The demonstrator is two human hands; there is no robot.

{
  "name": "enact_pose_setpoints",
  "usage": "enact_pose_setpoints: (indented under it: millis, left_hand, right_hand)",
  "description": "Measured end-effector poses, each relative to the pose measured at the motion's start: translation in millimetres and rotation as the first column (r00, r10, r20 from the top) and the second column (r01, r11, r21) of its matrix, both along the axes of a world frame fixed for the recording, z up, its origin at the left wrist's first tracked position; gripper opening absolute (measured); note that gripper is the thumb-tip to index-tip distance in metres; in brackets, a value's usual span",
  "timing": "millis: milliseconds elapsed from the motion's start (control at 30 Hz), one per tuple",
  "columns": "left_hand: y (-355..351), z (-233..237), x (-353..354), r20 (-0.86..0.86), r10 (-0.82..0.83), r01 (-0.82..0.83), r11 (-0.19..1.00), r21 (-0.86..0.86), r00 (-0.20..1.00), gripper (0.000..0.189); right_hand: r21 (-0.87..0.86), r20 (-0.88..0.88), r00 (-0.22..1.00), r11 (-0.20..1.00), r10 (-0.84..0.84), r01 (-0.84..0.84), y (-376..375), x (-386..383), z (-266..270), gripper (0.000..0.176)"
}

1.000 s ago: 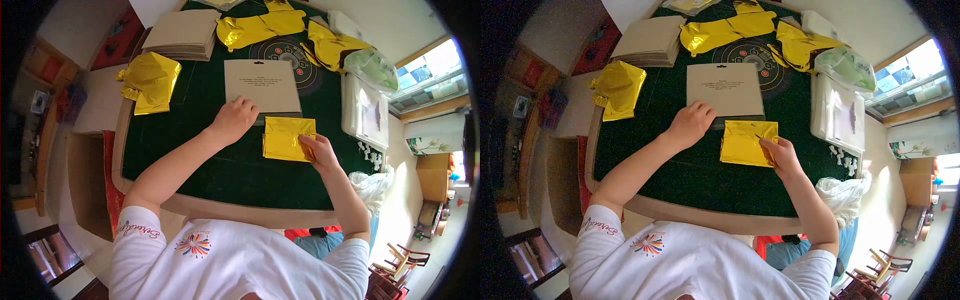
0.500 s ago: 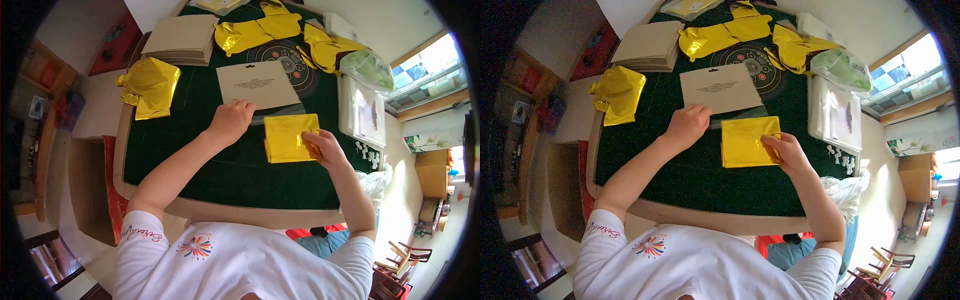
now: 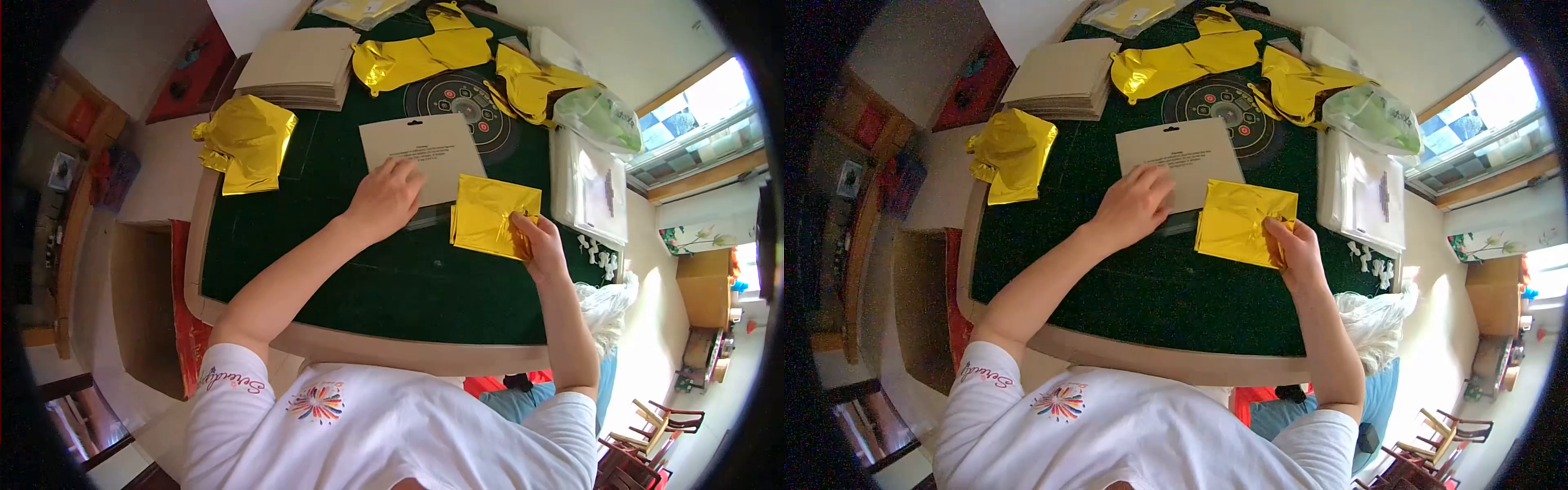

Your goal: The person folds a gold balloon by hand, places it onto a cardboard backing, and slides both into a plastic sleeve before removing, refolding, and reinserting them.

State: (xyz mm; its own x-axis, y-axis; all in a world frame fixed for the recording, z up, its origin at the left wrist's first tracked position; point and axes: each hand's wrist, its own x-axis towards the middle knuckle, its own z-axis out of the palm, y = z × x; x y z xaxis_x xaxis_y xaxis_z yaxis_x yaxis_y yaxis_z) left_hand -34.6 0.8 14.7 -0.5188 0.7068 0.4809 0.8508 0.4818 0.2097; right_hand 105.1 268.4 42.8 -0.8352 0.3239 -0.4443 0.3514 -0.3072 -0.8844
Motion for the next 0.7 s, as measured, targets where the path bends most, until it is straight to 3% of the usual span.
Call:
enact_pose_setpoints:
  millis: [33,67,133,267,333,367,433,533,600,700]
  left_hand:
    - [2,-4,-1,-0.108,0.018,-0.016,1.0,0.017,0.994,0.016]
    - [4,-2,-1,-0.108,0.019,-0.017,1.0,0.018,0.994,0.016]
    - [7,2,0,0.06,0.046,-0.028,0.962,-0.271,0.997,0.025]
    - [9,8,5,0.056,0.089,-0.073,0.969,-0.236,0.994,0.02]
    - [7,21,13,0.452,0.016,-0.074,0.991,0.11,0.892,0.02]
    - [7,27,18,0.454,0.017,-0.074,0.991,0.108,0.891,0.02]
    - [10,38,29,0.875,-0.181,-0.226,0.924,0.307,0.449,0.02]
    - [12,50,41,0.869,-0.203,-0.096,0.957,0.274,0.451,0.028]
    - [12,44,44,0.82,-0.243,-0.116,0.93,0.349,0.518,0.027]
    - [13,27,41,0.839,-0.299,-0.207,0.881,0.426,0.455,0.03]
  right_hand:
    - [-0.021,-0.001,0.997,0.997,0.075,-0.075,6,1,-3,0.015]
    - [-0.02,-0.001,0.997,0.997,0.076,-0.076,3,-1,1,0.015]
    - [-0.191,-0.033,0.996,0.979,-0.084,0.076,-8,-4,10,0.016]
    - [-0.253,-0.082,0.988,0.962,-0.13,0.106,-4,-4,-9,0.016]
    - [-0.221,-0.118,0.983,0.969,-0.142,0.114,-4,-2,-15,0.016]
    - [-0.173,-0.144,0.977,0.976,-0.158,0.132,-15,-2,-7,0.015]
    - [-0.095,-0.17,0.978,0.99,-0.119,0.104,-22,-2,-10,0.014]
    - [0.028,-0.17,0.975,0.988,-0.142,0.149,-46,-8,-6,0.011]
    - [-0.078,-0.242,0.953,0.983,-0.183,0.169,-49,-11,-8,0.015]
    - [-0.089,-0.248,0.955,0.985,-0.163,0.145,-46,-10,-14,0.016]
